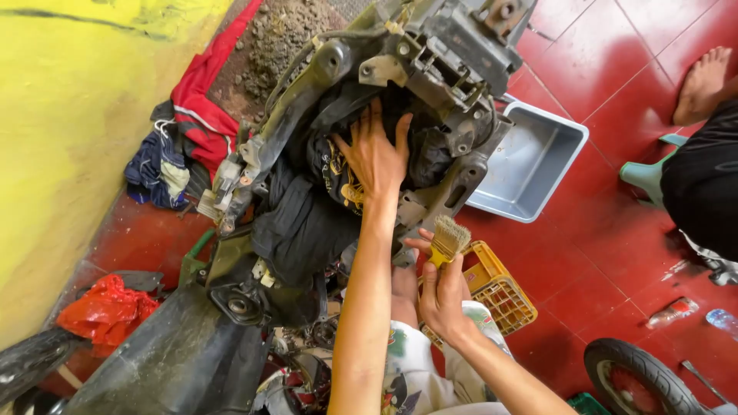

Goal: The person cleans the interior of a motorcycle frame using a yellow brush and a black cloth. They scrub various surfaces inside the frame and wipe away debris with the cloth.

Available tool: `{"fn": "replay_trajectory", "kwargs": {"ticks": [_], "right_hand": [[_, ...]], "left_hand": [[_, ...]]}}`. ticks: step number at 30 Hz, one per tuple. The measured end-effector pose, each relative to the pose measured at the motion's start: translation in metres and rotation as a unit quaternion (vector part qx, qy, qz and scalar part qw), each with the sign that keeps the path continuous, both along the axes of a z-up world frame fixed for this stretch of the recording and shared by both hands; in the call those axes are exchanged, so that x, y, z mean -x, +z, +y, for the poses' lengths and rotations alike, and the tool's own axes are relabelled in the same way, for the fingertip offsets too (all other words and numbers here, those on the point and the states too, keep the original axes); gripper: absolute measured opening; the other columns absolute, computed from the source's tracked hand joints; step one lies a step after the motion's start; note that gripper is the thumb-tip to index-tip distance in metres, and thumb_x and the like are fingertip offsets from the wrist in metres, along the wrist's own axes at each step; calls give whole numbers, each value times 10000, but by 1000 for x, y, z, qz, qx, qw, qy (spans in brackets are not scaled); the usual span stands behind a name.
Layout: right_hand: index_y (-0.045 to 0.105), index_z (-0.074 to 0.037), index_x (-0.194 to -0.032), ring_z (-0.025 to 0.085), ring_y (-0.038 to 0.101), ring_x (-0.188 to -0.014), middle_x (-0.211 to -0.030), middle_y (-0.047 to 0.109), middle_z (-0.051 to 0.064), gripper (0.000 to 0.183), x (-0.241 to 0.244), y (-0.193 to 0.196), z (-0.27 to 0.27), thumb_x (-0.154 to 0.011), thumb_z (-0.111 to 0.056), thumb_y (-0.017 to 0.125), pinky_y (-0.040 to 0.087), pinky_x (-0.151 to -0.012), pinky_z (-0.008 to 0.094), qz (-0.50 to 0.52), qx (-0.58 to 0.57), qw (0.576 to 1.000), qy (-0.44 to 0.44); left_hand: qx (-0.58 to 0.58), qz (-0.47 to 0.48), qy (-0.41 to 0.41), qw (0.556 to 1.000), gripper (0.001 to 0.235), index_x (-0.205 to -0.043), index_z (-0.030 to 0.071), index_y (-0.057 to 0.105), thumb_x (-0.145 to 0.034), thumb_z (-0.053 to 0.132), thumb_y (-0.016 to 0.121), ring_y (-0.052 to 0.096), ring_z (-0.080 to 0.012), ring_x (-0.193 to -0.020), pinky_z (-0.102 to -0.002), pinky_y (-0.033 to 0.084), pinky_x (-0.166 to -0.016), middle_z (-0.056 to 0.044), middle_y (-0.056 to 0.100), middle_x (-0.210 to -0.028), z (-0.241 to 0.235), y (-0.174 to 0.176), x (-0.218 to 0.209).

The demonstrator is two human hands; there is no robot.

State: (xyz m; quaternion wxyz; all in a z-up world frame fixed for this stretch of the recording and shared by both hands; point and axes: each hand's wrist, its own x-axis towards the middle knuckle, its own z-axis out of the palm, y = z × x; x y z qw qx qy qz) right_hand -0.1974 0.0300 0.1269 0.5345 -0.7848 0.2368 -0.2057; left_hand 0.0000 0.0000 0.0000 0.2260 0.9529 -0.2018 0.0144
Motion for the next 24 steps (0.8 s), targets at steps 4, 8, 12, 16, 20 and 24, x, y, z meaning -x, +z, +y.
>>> {"fn": "replay_trajectory", "kwargs": {"ticks": [4, 8, 12, 16, 20, 24], "right_hand": [[-30, -5, -1608, 503, 530, -1340, -1252, 679, 200, 635, 7, -4, -3, -1058, 7, 285, 399, -1047, 682, 18, 15, 1000, -3], [57, 7, -1572, 485, 538, -1339, -1228, 694, 196, 560, 7, 5, -7, -1061, -8, 287, 395, -1079, 658, 12, -11, 1000, -22], [318, 62, -1450, 450, 555, -1325, -1231, 700, 189, 393, 5, 20, -18, -1078, -65, 309, 384, -1099, 626, 18, -41, 998, -53], [331, 56, -1425, 442, 557, -1317, -1228, 704, 188, 362, 11, 8, -12, -1095, -91, 303, 371, -1107, 624, 12, -64, 995, -79], [263, 39, -1495, 419, 527, -1362, -1240, 695, 176, 438, 14, -4, 4, -1091, -121, 313, 367, -1106, 582, 28, -87, 992, -83], [309, -21, -1403, 331, 449, -1448, -1346, 568, 224, 280, -5, 12, 8, -1141, -119, 294, 408, -1243, 493, -28, -232, 970, -64]], "left_hand": [[10, 51, 40, 998, 681, -1291, 89, 674, -988, 669, 485, 664, -332, -1180, -789, 326, -1049, -129, 721, -1237, -7, 8, -3], [0, 91, 165, 982, 757, -1388, 57, 588, -966, 680, 499, 610, -411, -1266, -799, 208, -1124, -208, 649, -1346, -16, 8, -5], [16, 147, 262, 954, 967, -1553, 23, 409, -921, 749, 507, 428, -526, -1430, -847, 115, -1121, -303, 451, -1550, -37, 19, -8], [6, 144, 214, 966, 1002, -1514, 7, 469, -864, 759, 597, 409, -553, -1426, -851, 126, -1105, -309, 461, -1534, -27, 23, -4], [-25, 104, 91, 990, 823, -1396, 36, 590, -890, 686, 601, 550, -525, -1289, -876, 215, -1031, -273, 580, -1419, -23, 32, 4], [26, 122, -44, 991, 802, -1488, 73, 507, -1007, 662, 250, 575, -415, -1346, -794, 195, -1155, -227, 595, -1471, -18, 36, 5]]}}
